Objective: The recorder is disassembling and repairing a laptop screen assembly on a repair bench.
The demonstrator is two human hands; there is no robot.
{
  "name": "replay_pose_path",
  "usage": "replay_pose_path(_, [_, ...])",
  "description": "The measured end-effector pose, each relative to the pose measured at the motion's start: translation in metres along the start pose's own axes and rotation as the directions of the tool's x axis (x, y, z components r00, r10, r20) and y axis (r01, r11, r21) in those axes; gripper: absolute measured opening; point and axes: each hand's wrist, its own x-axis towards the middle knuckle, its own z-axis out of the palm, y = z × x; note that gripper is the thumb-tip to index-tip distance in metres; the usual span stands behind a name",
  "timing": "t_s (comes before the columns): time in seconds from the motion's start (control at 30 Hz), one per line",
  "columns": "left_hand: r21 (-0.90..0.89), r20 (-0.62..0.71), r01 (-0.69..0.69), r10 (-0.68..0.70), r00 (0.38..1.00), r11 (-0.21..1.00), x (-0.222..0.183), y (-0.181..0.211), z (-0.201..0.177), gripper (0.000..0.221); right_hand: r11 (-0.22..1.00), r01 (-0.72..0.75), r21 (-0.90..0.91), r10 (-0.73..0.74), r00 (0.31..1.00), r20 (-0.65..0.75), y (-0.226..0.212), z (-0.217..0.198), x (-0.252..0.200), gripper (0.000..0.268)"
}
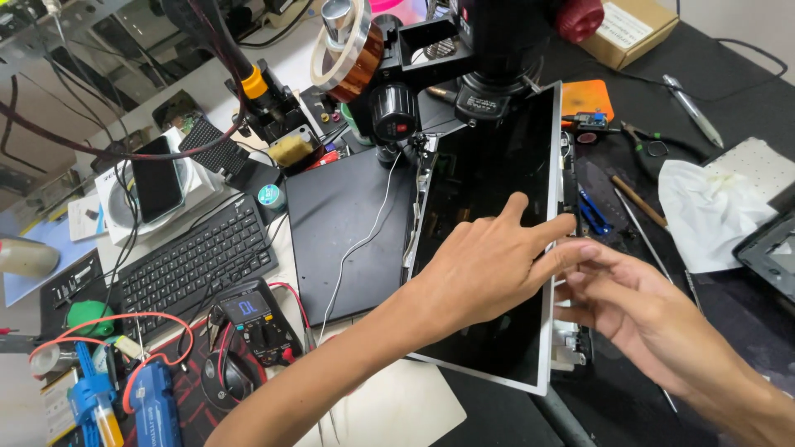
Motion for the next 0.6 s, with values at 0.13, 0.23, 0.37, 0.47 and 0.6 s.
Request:
replay_pose_path(0.13, [0.008, 0.022, -0.001, 0.001, 1.000, 1.000, 0.003, 0.002, -0.003, 0.046, 0.962, 0.116, -0.248, -0.066, 0.977, 0.202, -0.007, -0.036, 0.011, 0.022])
replay_pose_path(0.23, [0.009, -0.006, -0.021, 0.021, 1.000, 1.000, 0.005, 0.004, -0.004, 0.054, 0.711, 0.259, -0.654, -0.312, 0.949, 0.037, -0.067, -0.008, 0.017, 0.020])
replay_pose_path(0.37, [0.020, -0.003, -0.008, 0.008, 1.000, 1.000, 0.004, 0.007, 0.000, 0.058, 0.484, 0.639, -0.598, -0.664, 0.713, 0.223, -0.123, 0.025, 0.046, 0.044])
replay_pose_path(0.47, [0.027, -0.017, -0.012, 0.012, 1.000, 1.000, 0.004, 0.007, 0.003, 0.058, 0.387, 0.742, -0.548, -0.712, 0.618, 0.334, -0.129, 0.038, 0.069, 0.055])
replay_pose_path(0.6, [0.014, -0.055, -0.038, 0.039, 0.998, 0.999, 0.007, 0.002, 0.008, 0.059, 0.302, 0.728, -0.616, -0.719, 0.598, 0.354, -0.125, 0.045, 0.080, 0.064])
